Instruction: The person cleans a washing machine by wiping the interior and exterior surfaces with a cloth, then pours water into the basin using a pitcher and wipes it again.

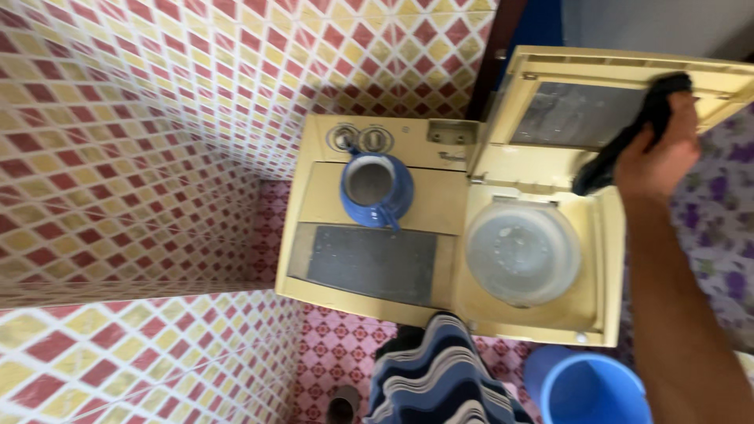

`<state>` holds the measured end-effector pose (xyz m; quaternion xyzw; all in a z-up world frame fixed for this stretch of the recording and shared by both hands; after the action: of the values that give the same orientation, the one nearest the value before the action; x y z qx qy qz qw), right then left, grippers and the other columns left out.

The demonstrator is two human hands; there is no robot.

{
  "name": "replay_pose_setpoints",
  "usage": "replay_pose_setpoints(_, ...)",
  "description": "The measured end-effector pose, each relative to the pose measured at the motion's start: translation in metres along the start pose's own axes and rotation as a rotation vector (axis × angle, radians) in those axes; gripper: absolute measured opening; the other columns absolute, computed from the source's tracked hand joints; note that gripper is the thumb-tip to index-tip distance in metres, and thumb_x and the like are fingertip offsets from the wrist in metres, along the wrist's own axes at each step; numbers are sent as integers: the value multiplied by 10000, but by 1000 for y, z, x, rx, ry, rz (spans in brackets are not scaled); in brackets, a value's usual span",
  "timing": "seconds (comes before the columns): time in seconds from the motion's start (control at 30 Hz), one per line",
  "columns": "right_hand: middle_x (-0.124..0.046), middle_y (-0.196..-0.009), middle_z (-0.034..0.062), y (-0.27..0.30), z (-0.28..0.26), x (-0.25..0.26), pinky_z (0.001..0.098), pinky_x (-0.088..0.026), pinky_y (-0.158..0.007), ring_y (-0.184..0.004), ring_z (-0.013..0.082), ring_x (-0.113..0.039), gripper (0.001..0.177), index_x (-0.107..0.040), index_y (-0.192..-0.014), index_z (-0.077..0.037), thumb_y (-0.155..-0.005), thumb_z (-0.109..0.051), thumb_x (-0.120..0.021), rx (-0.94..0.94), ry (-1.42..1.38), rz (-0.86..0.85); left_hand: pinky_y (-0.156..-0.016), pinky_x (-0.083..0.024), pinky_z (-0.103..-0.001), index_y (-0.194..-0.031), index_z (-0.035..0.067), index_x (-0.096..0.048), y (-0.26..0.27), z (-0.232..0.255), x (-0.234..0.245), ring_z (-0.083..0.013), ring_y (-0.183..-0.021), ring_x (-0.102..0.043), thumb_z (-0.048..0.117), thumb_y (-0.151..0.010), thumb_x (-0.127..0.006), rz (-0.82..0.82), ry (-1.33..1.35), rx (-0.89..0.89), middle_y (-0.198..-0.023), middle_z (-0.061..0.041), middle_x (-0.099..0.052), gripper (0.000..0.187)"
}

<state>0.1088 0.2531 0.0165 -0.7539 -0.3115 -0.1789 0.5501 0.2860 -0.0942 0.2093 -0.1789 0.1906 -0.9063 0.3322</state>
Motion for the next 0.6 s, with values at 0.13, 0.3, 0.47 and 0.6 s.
replay_pose_setpoints(0.13, -596, -1421, 317, -2, -7, -5, 500, -467, -1212, -1326, 507, -580, 495, -533, -1447, 93, -957, 132, -588, -67, -81, 39, -791, -566, -360, -1172, 141, -701, 0, 2, -6, -220, -942, -714, 285, -1003, -599, 36, 5, 16, -1102, -64, -717, 245)
replay_pose_setpoints(0.3, -624, -1428, 273, 0, 0, -15, 482, -522, -1124, -1294, 474, -628, 517, -529, -1477, 21, -968, 84, -600, -127, -105, 130, -793, -568, -353, -1179, 139, -700, -21, -2, -29, -212, -944, -717, 296, -1019, -578, -17, 87, -50, -1106, -62, -722, 256)
replay_pose_setpoints(0.47, -615, -1416, 239, 1, -7, -20, 459, -539, -1067, -1272, 438, -632, 530, -508, -1482, -59, -965, 29, -588, -261, -71, 102, -795, -571, -345, -1186, 137, -698, -69, -7, -78, -205, -947, -721, 308, -1035, -557, -203, 318, -231, -1109, -61, -726, 269)
replay_pose_setpoints(0.6, -611, -1385, 269, -9, -28, -3, 458, -494, -1088, -1286, 469, -591, 531, -541, -1411, 2, -889, 83, -589, -225, -78, 134, -797, -572, -339, -1191, 135, -697, -105, -19, -83, -198, -950, -724, 317, -1047, -540, -357, 357, -339, -1112, -60, -730, 280)
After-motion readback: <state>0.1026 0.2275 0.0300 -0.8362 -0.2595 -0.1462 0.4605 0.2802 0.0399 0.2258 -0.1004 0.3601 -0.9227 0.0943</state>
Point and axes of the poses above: each hand's wrist, its own y-axis away from the middle knuckle, its own x-axis out of the back of the hand, z = x × y, the point moved 4 cm from there along -y, towards the middle knuckle
